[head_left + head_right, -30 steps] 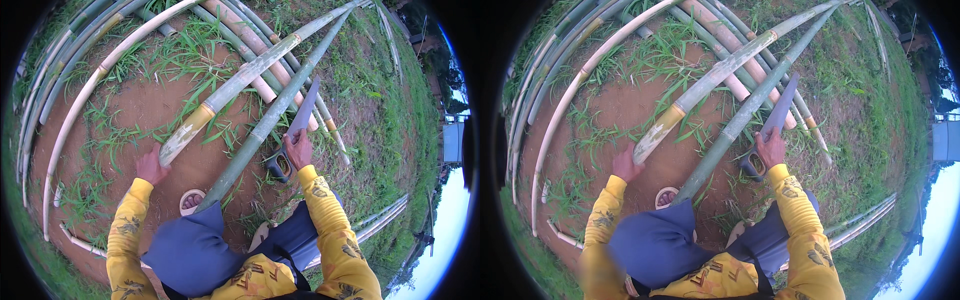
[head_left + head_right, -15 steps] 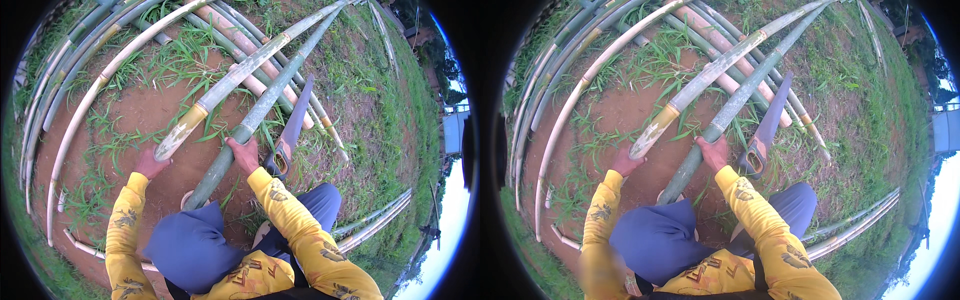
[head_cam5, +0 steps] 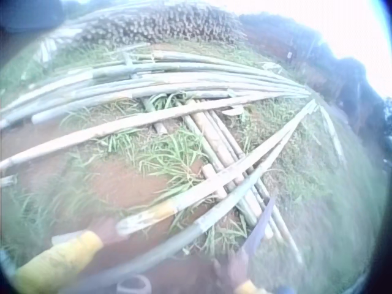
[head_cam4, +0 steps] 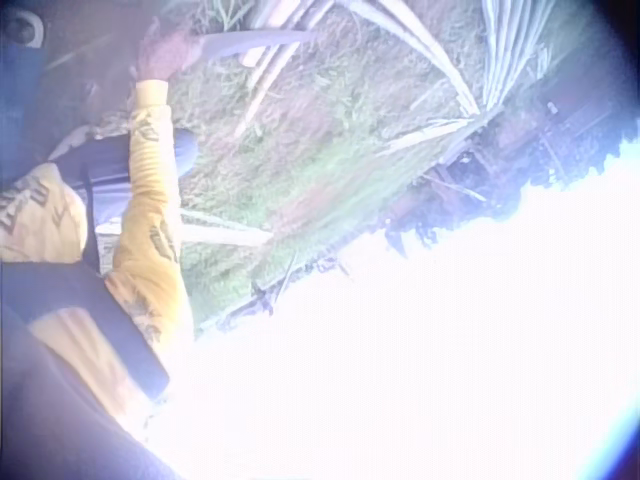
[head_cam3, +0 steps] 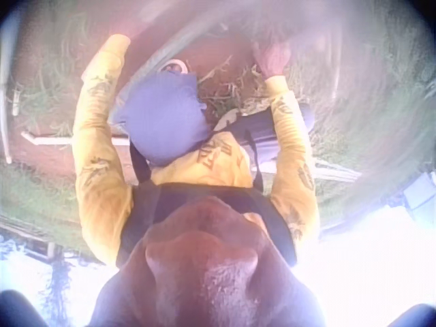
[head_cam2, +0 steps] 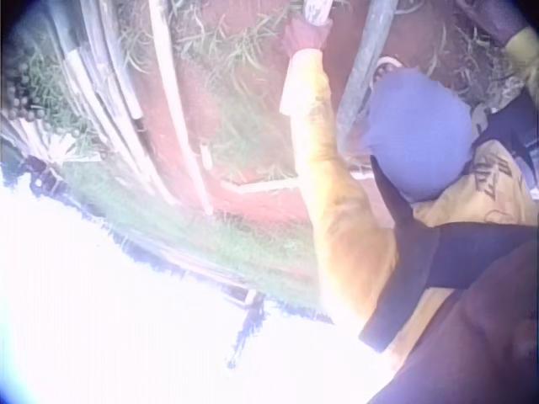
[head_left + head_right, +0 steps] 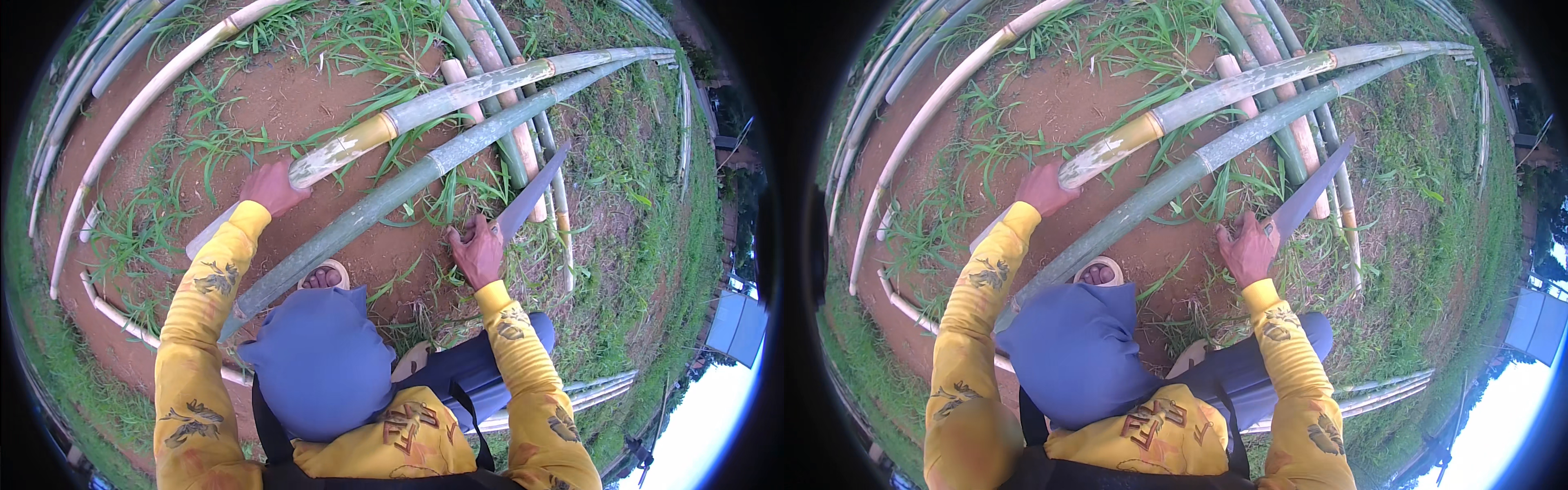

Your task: The person selects bamboo poles from a pile, positions them on the ground, and uses a machete to chop them into shorter sections. The cut pieces are set aside as the person continues processing additional poles.

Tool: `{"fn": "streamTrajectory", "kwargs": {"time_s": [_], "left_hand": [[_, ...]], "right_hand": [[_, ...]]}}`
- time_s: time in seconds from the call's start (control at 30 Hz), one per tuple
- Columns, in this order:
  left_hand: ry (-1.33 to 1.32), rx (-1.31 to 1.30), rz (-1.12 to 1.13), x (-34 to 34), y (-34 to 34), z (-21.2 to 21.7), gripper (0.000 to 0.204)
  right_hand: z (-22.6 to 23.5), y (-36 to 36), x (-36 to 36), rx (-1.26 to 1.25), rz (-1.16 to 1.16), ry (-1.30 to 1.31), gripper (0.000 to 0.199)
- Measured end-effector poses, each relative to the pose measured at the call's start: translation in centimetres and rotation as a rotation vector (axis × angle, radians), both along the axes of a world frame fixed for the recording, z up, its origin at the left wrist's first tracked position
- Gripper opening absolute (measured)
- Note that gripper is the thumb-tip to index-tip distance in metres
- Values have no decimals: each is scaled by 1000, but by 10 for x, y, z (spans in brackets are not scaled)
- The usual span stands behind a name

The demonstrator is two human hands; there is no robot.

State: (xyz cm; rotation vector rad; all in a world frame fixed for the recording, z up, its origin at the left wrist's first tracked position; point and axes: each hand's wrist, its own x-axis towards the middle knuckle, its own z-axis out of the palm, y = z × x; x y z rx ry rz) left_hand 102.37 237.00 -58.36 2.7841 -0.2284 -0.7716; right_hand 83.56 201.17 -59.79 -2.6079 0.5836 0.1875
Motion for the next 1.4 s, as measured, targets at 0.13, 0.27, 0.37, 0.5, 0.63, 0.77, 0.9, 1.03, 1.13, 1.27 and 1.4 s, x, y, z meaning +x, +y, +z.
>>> {"fn": "streamTrajectory", "kwargs": {"time_s": [0.13, 0.27, 0.37, 0.5, 0.63, 0.77, 0.9, 1.03, 1.13, 1.27, 1.4], "left_hand": [[-18, 39, -31, 1, 5, -1, 60], [-80, 11, -28, -2, 0, -4, 61], [-23, 23, -34, 5, -4, 2, 62], [-10, -48, -11, 7, 9, -1, 60], [59, -64, -3, 17, -3, 35, 58], [-35, -145, -88, 17, 6, 67, 56], [-83, -156, -94, 14, 3, 107, 54], [-33, -117, -96, -2, -14, 108, 54], [19, -110, -77, -2, 0, 63, 60], [36, -5, -46, -10, 6, 6, 68], [12, -29, -46, -15, 2, -21, 70]], "right_hand": [[-16, -23, -54, -21, 81, 80, 51], [-30, -32, -59, -30, 9, 107, 54], [-25, -24, -59, 3, 31, 31, 50], [23, 45, 0, 507, -88, 96, 54], [-16, 110, 52, 1300, -498, 112, 74], [-62, 154, 85, 1420, -451, -115, 74], [-4, 173, 134, 1678, -151, -186, 70], [-8, 140, 150, 1264, 3, -171, 56], [-12, 96, 69, 623, -68, -223, 40], [-31, 10, -24, -104, -169, -271, 47], [-43, -19, -51, -123, -226, -194, 53]]}}
